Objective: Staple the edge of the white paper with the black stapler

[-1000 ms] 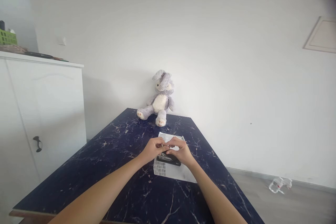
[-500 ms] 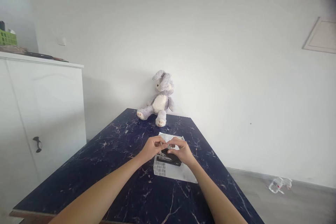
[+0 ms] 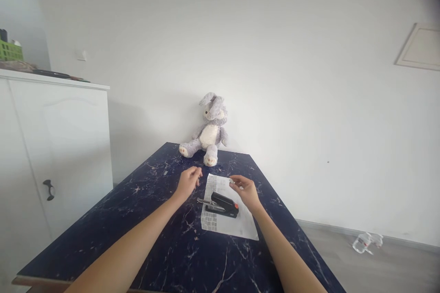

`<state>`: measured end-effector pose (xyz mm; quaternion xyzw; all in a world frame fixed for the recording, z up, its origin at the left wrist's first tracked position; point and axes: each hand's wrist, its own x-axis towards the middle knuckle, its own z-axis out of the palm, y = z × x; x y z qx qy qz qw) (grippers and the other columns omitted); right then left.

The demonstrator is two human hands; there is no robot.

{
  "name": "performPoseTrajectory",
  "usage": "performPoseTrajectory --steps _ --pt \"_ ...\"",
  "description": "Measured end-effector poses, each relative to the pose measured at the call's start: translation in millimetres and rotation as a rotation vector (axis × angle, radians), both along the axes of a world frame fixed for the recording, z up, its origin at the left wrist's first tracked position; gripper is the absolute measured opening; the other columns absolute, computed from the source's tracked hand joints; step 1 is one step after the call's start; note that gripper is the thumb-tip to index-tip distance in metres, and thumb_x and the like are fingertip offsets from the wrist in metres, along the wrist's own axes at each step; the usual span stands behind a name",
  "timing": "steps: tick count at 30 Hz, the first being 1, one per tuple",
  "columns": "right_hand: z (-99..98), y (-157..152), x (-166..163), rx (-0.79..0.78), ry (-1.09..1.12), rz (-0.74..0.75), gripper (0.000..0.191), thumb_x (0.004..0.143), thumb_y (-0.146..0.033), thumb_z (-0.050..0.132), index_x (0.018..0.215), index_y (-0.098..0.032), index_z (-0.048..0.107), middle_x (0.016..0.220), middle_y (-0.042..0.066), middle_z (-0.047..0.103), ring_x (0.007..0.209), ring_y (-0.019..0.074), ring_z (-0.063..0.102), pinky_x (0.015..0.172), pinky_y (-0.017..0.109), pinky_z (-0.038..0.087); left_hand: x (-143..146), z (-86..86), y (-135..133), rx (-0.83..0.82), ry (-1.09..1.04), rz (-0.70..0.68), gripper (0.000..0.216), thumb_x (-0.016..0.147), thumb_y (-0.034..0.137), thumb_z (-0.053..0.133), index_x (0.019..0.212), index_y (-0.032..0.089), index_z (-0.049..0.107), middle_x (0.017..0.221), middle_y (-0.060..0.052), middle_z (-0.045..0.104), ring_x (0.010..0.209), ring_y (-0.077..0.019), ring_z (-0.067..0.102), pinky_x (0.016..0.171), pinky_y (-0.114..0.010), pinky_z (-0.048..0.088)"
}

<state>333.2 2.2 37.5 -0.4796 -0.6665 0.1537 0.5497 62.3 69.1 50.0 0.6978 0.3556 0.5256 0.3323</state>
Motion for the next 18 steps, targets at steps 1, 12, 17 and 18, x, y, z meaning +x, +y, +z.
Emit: performPoseTrajectory --steps 1,12,17,18 --pt "-0.3 1.7 6.5 -0.011 0.016 -0.038 0.038 0.082 -0.049 0.072 0.105 -0.019 0.075 0.089 0.008 0.073 0.073 0.0190 0.063 0.069 0.033 0.053 -9.3 1.3 7.0 0.035 0.063 0.105 0.043 0.098 0.053 0.044 0.077 0.019 0.061 0.057 0.000 0.056 0.050 -0.0143 0.054 0.054 -0.025 0.044" --pt "-35.6 23.5 94.5 -0.225 0.103 -0.553 0.041 0.077 -0.041 0.052 0.105 -0.015 0.068 0.091 0.012 0.078 0.066 0.0220 0.066 0.060 0.032 0.050 -92.6 -45.2 69.7 -0.291 0.902 0.798 0.057 0.094 0.032 0.042 0.147 0.012 0.049 0.158 -0.024 0.036 0.146 -0.0471 0.027 0.110 -0.070 0.023" --pt "-38.0 22.7 103.2 -0.228 0.046 -0.640 0.032 0.078 -0.035 0.048 0.091 -0.017 0.071 0.096 0.013 0.077 0.077 0.0251 0.069 0.067 0.033 0.049 -93.1 -46.9 69.3 -0.212 0.953 0.776 0.044 0.095 0.030 0.039 0.126 0.014 0.067 0.142 -0.024 0.054 0.136 -0.0469 0.040 0.105 -0.073 0.026" --pt "-37.6 22.3 104.5 -0.232 0.027 -0.655 0.030 0.077 -0.033 0.049 0.091 -0.017 0.072 0.094 0.013 0.077 0.078 0.0255 0.069 0.068 0.033 0.049 -92.4 -46.0 68.0 -0.178 0.952 0.778 0.042 0.094 0.029 0.040 0.121 0.014 0.069 0.136 -0.024 0.058 0.130 -0.0454 0.046 0.103 -0.071 0.031"
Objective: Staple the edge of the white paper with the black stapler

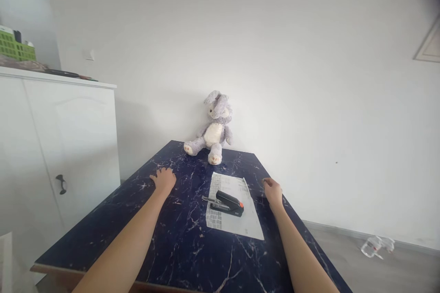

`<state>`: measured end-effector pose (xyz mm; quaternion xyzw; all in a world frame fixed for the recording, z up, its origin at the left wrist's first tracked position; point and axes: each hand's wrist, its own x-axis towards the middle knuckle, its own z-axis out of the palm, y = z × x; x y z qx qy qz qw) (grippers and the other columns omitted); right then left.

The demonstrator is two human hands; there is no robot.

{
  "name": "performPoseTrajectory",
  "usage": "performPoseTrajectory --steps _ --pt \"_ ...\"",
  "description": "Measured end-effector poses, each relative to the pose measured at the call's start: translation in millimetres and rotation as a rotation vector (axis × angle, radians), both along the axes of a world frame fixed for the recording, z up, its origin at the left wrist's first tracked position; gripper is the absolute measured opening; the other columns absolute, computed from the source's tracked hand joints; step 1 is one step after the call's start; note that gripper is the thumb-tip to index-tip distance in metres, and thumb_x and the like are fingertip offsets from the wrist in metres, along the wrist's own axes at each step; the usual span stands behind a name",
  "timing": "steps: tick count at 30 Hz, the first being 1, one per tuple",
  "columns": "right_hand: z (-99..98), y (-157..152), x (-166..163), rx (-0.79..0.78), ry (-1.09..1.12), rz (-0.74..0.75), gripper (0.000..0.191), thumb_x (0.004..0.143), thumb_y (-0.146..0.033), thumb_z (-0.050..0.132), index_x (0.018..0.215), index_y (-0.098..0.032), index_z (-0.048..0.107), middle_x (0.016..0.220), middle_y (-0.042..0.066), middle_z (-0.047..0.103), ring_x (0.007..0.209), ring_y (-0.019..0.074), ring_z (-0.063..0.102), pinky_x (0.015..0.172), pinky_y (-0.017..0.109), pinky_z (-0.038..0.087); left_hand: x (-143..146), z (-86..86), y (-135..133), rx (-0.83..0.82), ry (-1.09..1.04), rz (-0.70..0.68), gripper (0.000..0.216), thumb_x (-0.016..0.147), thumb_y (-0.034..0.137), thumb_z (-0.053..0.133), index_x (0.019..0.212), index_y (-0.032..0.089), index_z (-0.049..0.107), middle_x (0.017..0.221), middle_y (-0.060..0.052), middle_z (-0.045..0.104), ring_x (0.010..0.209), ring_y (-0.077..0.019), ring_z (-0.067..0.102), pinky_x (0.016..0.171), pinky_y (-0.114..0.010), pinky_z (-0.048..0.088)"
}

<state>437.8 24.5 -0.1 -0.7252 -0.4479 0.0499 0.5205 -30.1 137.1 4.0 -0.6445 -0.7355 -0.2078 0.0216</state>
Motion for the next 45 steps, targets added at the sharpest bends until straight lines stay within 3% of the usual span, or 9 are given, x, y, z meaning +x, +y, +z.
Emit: performPoseTrajectory --steps 4,8,15,22,29,32,38,42,45 --pt "-0.5 -3.3 4.1 -0.059 -0.078 -0.047 0.030 0.073 -0.024 0.055 0.096 -0.018 0.072 0.074 0.008 0.074 0.065 0.0233 0.067 0.067 0.032 0.047 4.5 1.3 -3.3 0.064 0.013 -0.058 0.044 0.094 0.024 0.040 0.129 0.016 0.065 0.125 -0.023 0.062 0.119 -0.0396 0.054 0.096 -0.059 0.042" --pt "-5.2 -6.7 4.3 -0.113 -0.161 -0.063 0.019 0.073 -0.021 0.058 0.085 -0.021 0.073 0.068 0.005 0.073 0.062 0.0211 0.066 0.062 0.029 0.046 5.7 -1.7 2.6 0.022 0.030 -0.106 0.046 0.094 0.020 0.037 0.129 0.027 0.067 0.133 -0.016 0.060 0.123 -0.0406 0.050 0.097 -0.063 0.040" --pt "-8.0 -5.4 -0.5 -0.109 -0.233 -0.036 0.015 0.077 -0.028 0.061 0.080 -0.022 0.075 0.079 0.005 0.076 0.073 0.0217 0.070 0.064 0.028 0.049 10.6 1.9 1.4 0.045 0.067 -0.191 0.037 0.092 0.022 0.045 0.115 0.023 0.073 0.118 -0.016 0.065 0.113 -0.0351 0.056 0.095 -0.049 0.045" --pt "-7.2 -7.0 -3.5 -0.134 -0.241 -0.010 0.016 0.074 -0.022 0.062 0.077 -0.021 0.078 0.081 0.008 0.076 0.081 0.0252 0.069 0.071 0.031 0.049 25.6 10.1 -14.1 0.035 0.130 -0.209 0.036 0.096 0.030 0.044 0.116 0.018 0.071 0.122 -0.020 0.059 0.118 -0.0365 0.052 0.097 -0.050 0.044" --pt "13.7 -10.4 -18.7 0.001 -0.275 0.032 0.030 0.088 -0.033 0.053 0.093 -0.015 0.076 0.092 0.014 0.073 0.090 0.0284 0.066 0.085 0.038 0.049 25.0 9.5 -7.9 0.204 -0.032 -0.279 0.034 0.098 0.040 0.043 0.100 0.015 0.067 0.113 -0.020 0.060 0.108 -0.0351 0.059 0.087 -0.046 0.048" --pt "29.4 -14.6 -39.9 0.041 -0.261 0.205 0.042 0.096 -0.048 0.047 0.090 -0.018 0.075 0.087 0.010 0.073 0.083 0.0250 0.066 0.078 0.034 0.051 36.4 10.7 -8.2 0.275 -0.351 -0.421 0.033 0.095 0.047 0.048 0.089 0.018 0.062 0.094 -0.012 0.067 0.093 -0.0282 0.065 0.081 -0.037 0.050" --pt "45.0 -34.4 -106.2 -0.030 -0.360 0.995 0.040 0.091 -0.056 0.062 0.115 -0.023 0.067 0.112 0.007 0.069 0.091 0.0206 0.064 0.075 0.028 0.048 83.1 17.3 -41.2 0.065 -0.846 -0.808 0.039 0.089 0.059 0.056 0.083 0.022 0.051 0.066 0.003 0.061 0.049 -0.0120 0.052 0.054 -0.024 0.042" --pt "39.8 -38.6 -129.0 -0.149 -0.490 1.042 0.038 0.090 -0.057 0.063 0.088 -0.020 0.063 0.076 0.000 0.063 0.065 0.0142 0.054 0.061 0.026 0.038 100.8 23.0 -65.9 -0.120 -1.006 -0.883 0.041 0.089 0.062 0.056 0.087 0.020 0.054 0.059 0.007 0.045 0.042 -0.0075 0.035 0.043 -0.020 0.026" --pt "36.5 -37.0 -128.7 -0.137 -0.486 1.020 0.037 0.090 -0.056 0.063 0.084 -0.020 0.060 0.072 -0.002 0.059 0.063 0.0127 0.051 0.060 0.025 0.034 103.6 23.4 -72.2 -0.206 -1.019 -0.915 0.047 0.087 0.064 0.058 0.093 0.018 0.063 0.058 0.008 0.036 0.044 -0.0074 0.031 0.042 -0.020 0.023"
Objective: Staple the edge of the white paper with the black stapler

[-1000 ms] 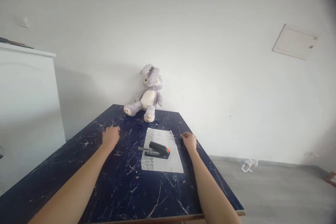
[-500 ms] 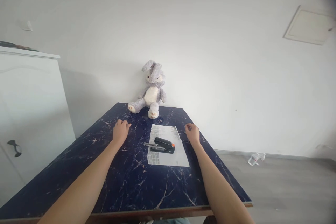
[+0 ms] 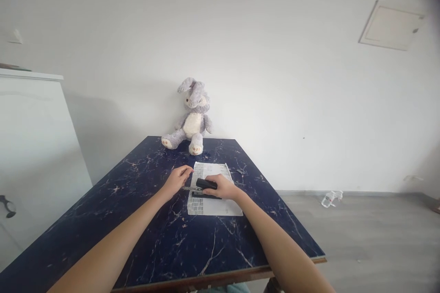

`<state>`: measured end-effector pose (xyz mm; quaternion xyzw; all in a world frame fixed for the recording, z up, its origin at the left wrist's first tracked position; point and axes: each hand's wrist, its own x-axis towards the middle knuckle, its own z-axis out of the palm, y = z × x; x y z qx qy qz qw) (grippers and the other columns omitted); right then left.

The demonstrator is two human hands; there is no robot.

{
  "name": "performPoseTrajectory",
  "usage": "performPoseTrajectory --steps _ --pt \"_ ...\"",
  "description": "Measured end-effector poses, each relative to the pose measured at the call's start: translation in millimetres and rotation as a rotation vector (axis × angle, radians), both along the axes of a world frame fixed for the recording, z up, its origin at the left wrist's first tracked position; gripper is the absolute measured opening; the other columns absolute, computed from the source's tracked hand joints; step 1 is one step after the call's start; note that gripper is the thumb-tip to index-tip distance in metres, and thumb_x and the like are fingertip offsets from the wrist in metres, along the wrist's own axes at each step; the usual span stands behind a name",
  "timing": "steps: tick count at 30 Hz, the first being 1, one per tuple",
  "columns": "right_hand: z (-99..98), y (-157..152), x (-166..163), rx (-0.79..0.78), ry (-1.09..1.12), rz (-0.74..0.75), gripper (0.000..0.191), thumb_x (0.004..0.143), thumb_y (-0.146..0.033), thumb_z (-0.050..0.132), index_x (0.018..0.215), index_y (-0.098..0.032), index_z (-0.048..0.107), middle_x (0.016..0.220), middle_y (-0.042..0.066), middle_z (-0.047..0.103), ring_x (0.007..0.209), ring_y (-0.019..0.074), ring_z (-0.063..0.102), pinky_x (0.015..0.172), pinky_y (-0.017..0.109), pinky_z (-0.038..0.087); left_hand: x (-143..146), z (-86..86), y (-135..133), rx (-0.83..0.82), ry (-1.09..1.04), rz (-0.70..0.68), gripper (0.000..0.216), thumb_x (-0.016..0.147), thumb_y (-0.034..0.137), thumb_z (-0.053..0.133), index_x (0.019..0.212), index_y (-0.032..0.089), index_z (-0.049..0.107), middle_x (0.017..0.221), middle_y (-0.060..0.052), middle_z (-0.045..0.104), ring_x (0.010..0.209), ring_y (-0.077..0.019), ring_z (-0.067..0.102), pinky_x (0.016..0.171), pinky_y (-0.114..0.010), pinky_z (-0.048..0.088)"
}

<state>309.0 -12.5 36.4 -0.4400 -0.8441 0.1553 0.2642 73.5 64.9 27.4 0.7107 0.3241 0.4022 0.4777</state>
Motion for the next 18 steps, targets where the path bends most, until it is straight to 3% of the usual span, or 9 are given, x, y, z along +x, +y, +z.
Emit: performPoseTrajectory --steps 5,8,12,15,18 --pt "-1.8 4.1 8.8 0.047 0.005 -0.043 0.034 0.091 -0.052 0.065 0.083 -0.019 0.062 0.069 -0.002 0.059 0.060 0.0119 0.048 0.059 0.025 0.031 0.1 -4.8 4.4 0.010 -0.019 0.031 0.057 0.089 0.067 0.052 0.104 0.015 0.069 0.056 0.008 0.031 0.044 -0.0093 0.032 0.045 -0.023 0.033" --pt "-3.0 6.8 14.3 0.029 0.033 -0.044 0.034 0.090 -0.053 0.065 0.087 -0.019 0.065 0.072 0.000 0.063 0.061 0.0129 0.050 0.059 0.026 0.032 -1.6 -3.4 6.3 0.145 0.076 0.069 0.056 0.094 0.062 0.047 0.108 0.014 0.072 0.055 0.005 0.043 0.049 -0.0124 0.044 0.051 -0.025 0.038" --pt "-4.2 9.3 21.2 -0.016 0.066 -0.055 0.038 0.091 -0.056 0.063 0.091 -0.018 0.067 0.075 0.001 0.065 0.062 0.0142 0.052 0.060 0.027 0.034 -4.7 3.3 3.6 0.354 0.196 0.057 0.043 0.095 0.051 0.054 0.110 0.018 0.077 0.081 -0.005 0.069 0.068 -0.0167 0.060 0.064 -0.027 0.044" --pt "-5.2 10.5 24.3 -0.012 0.080 -0.056 0.037 0.091 -0.055 0.063 0.089 -0.018 0.066 0.074 0.001 0.064 0.062 0.0140 0.052 0.060 0.027 0.035 -4.8 3.8 0.4 0.427 0.238 -0.005 0.033 0.093 0.044 0.060 0.111 0.022 0.079 0.102 -0.008 0.074 0.082 -0.0191 0.066 0.071 -0.028 0.048" --pt "-6.3 11.3 25.3 0.009 0.080 -0.062 0.035 0.091 -0.053 0.064 0.088 -0.018 0.065 0.073 0.000 0.062 0.063 0.0138 0.052 0.060 0.026 0.034 -2.8 -0.9 -1.4 0.447 0.258 -0.067 0.029 0.088 0.037 0.068 0.112 0.024 0.079 0.109 -0.007 0.075 0.094 -0.0217 0.069 0.080 -0.030 0.051"
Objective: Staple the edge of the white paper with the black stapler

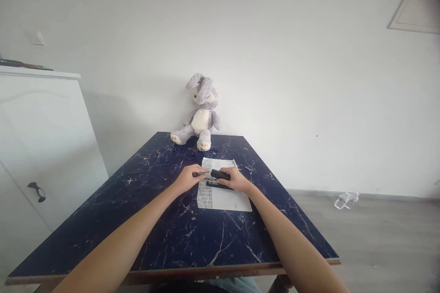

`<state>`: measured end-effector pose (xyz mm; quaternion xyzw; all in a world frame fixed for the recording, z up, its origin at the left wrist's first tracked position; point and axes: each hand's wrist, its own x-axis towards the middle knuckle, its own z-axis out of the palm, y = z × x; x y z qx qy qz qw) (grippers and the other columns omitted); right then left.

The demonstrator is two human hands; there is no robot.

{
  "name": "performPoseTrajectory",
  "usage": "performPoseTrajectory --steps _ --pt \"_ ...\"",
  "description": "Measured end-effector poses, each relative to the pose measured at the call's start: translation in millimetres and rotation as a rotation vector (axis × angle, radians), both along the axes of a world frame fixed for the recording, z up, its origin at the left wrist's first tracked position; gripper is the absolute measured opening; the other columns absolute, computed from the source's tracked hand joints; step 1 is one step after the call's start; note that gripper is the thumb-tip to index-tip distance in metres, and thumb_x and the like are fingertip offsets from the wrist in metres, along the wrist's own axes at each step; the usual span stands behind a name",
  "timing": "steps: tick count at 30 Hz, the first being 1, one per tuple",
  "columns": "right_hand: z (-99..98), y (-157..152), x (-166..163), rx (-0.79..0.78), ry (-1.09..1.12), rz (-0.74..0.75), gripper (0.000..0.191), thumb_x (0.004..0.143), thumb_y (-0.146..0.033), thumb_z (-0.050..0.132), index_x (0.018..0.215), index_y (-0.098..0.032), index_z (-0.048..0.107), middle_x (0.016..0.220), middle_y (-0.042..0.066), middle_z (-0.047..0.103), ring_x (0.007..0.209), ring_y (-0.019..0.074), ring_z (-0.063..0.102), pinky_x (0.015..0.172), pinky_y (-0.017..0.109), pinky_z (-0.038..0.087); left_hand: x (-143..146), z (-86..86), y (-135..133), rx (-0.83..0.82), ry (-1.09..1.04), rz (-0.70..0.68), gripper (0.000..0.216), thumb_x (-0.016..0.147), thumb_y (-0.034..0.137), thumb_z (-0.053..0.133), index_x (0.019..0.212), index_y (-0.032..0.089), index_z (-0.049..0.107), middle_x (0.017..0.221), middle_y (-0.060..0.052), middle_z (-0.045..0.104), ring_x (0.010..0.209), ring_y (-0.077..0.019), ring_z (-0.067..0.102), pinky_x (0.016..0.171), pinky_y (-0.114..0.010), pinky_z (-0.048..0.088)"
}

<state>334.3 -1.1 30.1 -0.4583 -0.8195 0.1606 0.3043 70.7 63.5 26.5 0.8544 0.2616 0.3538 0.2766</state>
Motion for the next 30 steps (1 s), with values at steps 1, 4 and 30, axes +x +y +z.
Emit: performPoseTrajectory --steps 1,4,30 --pt "-0.4 0.2 0.0 0.003 -0.002 -0.002 0.034 0.091 -0.052 0.064 0.088 -0.018 0.065 0.073 0.000 0.062 0.063 0.0137 0.052 0.060 0.026 0.034 0.7 -1.8 -0.2 -0.003 0.007 -0.001 0.030 0.086 0.035 0.071 0.112 0.024 0.078 0.110 -0.007 0.075 0.096 -0.0224 0.069 0.084 -0.031 0.052" --pt "-1.0 0.5 -0.2 0.005 -0.011 -0.004 0.035 0.091 -0.053 0.064 0.089 -0.018 0.065 0.073 0.000 0.061 0.064 0.0135 0.052 0.061 0.026 0.034 1.5 -4.7 -0.4 -0.013 0.038 0.033 0.035 0.081 0.031 0.076 0.115 0.023 0.078 0.107 -0.007 0.078 0.098 -0.0243 0.071 0.092 -0.034 0.052" --pt "-0.3 0.4 -2.2 0.016 -0.059 -0.003 0.037 0.092 -0.055 0.060 0.087 -0.018 0.060 0.073 -0.001 0.058 0.066 0.0143 0.051 0.062 0.026 0.033 10.5 -7.2 4.0 -0.108 0.058 0.011 0.018 0.076 0.028 0.077 0.093 0.022 0.082 0.094 -0.006 0.080 0.087 -0.0253 0.074 0.079 -0.033 0.054"
